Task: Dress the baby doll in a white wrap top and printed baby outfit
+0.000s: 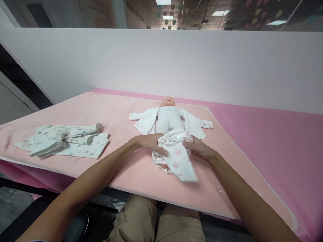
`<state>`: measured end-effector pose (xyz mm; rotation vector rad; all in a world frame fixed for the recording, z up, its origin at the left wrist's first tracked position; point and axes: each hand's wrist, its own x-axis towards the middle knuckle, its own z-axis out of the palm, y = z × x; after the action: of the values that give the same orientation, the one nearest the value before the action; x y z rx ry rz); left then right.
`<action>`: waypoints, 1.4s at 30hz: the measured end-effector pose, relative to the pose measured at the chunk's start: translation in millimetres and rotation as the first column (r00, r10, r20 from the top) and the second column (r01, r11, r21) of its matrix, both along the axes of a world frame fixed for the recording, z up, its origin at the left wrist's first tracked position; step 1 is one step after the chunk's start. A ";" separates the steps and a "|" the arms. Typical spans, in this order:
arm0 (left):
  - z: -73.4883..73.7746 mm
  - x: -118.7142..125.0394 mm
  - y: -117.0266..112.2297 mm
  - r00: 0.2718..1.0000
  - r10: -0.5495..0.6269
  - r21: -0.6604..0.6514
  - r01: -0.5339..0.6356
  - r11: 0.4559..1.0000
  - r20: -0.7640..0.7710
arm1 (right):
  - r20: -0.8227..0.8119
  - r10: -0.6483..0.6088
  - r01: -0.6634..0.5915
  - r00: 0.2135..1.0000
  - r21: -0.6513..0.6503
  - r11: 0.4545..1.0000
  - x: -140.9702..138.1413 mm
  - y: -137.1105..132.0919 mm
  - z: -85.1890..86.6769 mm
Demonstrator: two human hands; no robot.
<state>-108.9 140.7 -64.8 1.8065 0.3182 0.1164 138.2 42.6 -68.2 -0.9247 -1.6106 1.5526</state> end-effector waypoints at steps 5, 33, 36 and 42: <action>-3.9 -3.2 5.5 0.999 0.045 -0.001 -0.045 0.999 0.016 | 0.022 -0.021 0.023 1.000 -0.062 0.998 -2.3 -0.1 -2.2; -4.9 0.1 -2.3 0.994 -0.102 -0.102 0.104 0.989 0.033 | 0.058 0.191 -0.192 0.980 0.012 0.981 9.0 1.7 -4.7; -8.6 -0.2 -2.1 0.997 -0.064 -0.107 0.068 0.992 0.041 | 0.052 0.145 -0.144 0.988 -0.017 0.989 7.8 3.0 -8.6; -3.3 -3.6 -5.1 0.996 -0.001 -0.160 0.016 0.987 0.093 | 0.059 0.060 -0.060 0.996 0.005 0.998 -9.7 -12.2 17.3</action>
<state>-112.5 135.6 -68.1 1.6366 0.2463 0.1635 128.5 30.4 -50.9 -0.9339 -1.6978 1.5726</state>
